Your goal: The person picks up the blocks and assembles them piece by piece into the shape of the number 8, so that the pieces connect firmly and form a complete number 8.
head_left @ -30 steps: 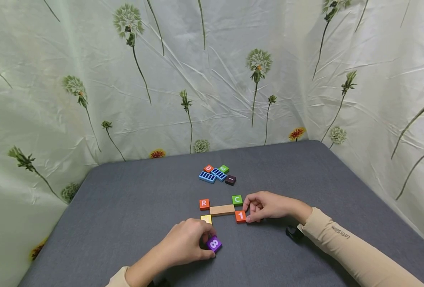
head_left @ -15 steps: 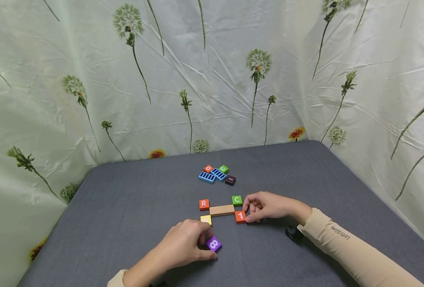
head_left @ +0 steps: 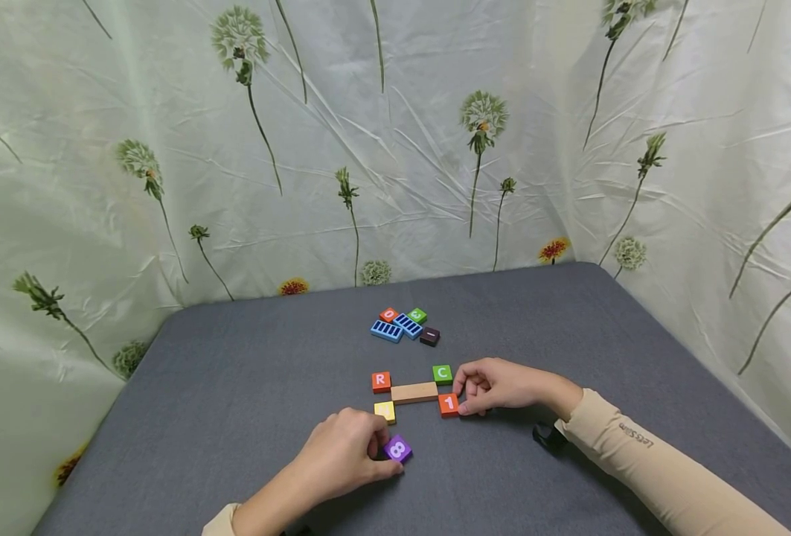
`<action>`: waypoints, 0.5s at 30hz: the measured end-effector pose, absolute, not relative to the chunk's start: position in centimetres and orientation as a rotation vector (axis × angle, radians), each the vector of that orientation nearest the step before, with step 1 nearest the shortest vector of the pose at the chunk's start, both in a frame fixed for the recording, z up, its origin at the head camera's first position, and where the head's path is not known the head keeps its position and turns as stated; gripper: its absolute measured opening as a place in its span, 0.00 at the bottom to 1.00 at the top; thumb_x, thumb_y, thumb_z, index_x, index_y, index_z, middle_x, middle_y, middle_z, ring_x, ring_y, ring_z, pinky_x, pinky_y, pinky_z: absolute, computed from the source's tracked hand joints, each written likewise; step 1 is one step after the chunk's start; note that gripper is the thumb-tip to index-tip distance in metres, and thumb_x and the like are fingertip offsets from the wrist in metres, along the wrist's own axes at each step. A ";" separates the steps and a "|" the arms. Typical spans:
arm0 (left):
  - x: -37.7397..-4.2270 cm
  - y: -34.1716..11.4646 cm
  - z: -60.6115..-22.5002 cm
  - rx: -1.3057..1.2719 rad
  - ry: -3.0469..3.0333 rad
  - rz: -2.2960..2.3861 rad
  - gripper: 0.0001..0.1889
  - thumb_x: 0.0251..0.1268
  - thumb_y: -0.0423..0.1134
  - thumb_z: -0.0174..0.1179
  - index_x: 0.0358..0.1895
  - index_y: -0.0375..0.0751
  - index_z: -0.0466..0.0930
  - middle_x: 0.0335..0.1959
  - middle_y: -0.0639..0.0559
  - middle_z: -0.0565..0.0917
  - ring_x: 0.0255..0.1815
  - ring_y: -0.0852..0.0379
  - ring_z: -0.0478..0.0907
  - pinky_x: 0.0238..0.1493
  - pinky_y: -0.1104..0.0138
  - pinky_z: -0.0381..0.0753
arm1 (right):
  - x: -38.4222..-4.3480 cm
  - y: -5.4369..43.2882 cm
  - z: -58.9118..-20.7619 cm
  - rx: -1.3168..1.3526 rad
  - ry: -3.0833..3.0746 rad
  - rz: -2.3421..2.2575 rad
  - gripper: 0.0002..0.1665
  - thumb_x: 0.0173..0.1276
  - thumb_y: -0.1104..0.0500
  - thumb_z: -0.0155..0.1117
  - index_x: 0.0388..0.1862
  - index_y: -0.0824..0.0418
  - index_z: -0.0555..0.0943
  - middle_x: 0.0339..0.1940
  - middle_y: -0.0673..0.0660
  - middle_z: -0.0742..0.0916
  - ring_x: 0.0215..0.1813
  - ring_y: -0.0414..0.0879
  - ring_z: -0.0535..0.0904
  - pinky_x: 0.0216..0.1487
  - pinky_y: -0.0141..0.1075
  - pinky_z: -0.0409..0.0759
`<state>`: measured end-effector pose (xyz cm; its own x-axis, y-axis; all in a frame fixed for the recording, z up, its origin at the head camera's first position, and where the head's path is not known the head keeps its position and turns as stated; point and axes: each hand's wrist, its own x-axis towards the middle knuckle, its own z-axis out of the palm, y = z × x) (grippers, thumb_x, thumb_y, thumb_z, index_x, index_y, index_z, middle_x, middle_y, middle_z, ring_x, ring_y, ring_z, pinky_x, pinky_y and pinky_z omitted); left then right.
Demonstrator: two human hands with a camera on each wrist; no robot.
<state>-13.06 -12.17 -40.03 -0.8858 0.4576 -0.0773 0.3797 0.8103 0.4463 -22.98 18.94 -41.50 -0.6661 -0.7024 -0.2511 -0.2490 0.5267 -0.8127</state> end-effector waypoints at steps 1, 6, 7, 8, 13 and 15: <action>-13.1 -12.2 -40.0 0.645 2.822 0.640 0.18 0.53 0.55 0.83 0.29 0.53 0.82 0.20 0.64 0.75 0.22 0.66 0.69 0.24 0.68 0.67 | -23.0 18.9 -41.5 -0.770 2.205 -1.043 0.15 0.72 0.57 0.74 0.50 0.61 0.81 0.31 0.46 0.85 0.30 0.36 0.77 0.34 0.29 0.76; -13.0 -12.1 -40.0 0.601 2.853 0.640 0.18 0.53 0.54 0.83 0.29 0.52 0.84 0.20 0.64 0.75 0.23 0.66 0.70 0.25 0.68 0.69 | -23.0 19.0 -41.6 -0.772 2.212 -1.037 0.14 0.72 0.58 0.74 0.50 0.61 0.81 0.31 0.46 0.85 0.30 0.37 0.77 0.34 0.29 0.76; -13.0 -12.1 -40.0 0.597 2.857 0.643 0.18 0.52 0.54 0.83 0.29 0.52 0.84 0.20 0.64 0.75 0.23 0.66 0.70 0.25 0.68 0.69 | -23.0 19.0 -41.6 -0.771 2.211 -1.036 0.14 0.72 0.58 0.74 0.50 0.61 0.81 0.31 0.46 0.85 0.30 0.37 0.77 0.34 0.29 0.76; -13.0 -12.1 -40.0 0.597 2.861 0.646 0.18 0.52 0.54 0.84 0.29 0.52 0.84 0.20 0.64 0.75 0.23 0.66 0.70 0.25 0.68 0.69 | -23.0 19.0 -41.5 -0.771 2.208 -1.037 0.14 0.72 0.58 0.73 0.51 0.62 0.81 0.31 0.46 0.85 0.31 0.37 0.77 0.34 0.29 0.76; -13.1 -12.1 -40.1 0.614 2.894 0.664 0.18 0.52 0.55 0.84 0.28 0.52 0.83 0.19 0.64 0.74 0.23 0.66 0.69 0.24 0.68 0.68 | -23.0 19.0 -41.5 -0.772 2.193 -1.045 0.15 0.72 0.57 0.74 0.51 0.62 0.81 0.31 0.46 0.85 0.31 0.37 0.77 0.34 0.29 0.75; -13.2 -12.1 -40.2 0.619 2.908 0.659 0.18 0.52 0.55 0.84 0.28 0.52 0.83 0.19 0.64 0.74 0.23 0.66 0.69 0.24 0.68 0.68 | -23.1 19.0 -41.4 -0.771 2.191 -1.044 0.15 0.72 0.57 0.74 0.51 0.62 0.81 0.31 0.46 0.85 0.30 0.36 0.76 0.34 0.29 0.75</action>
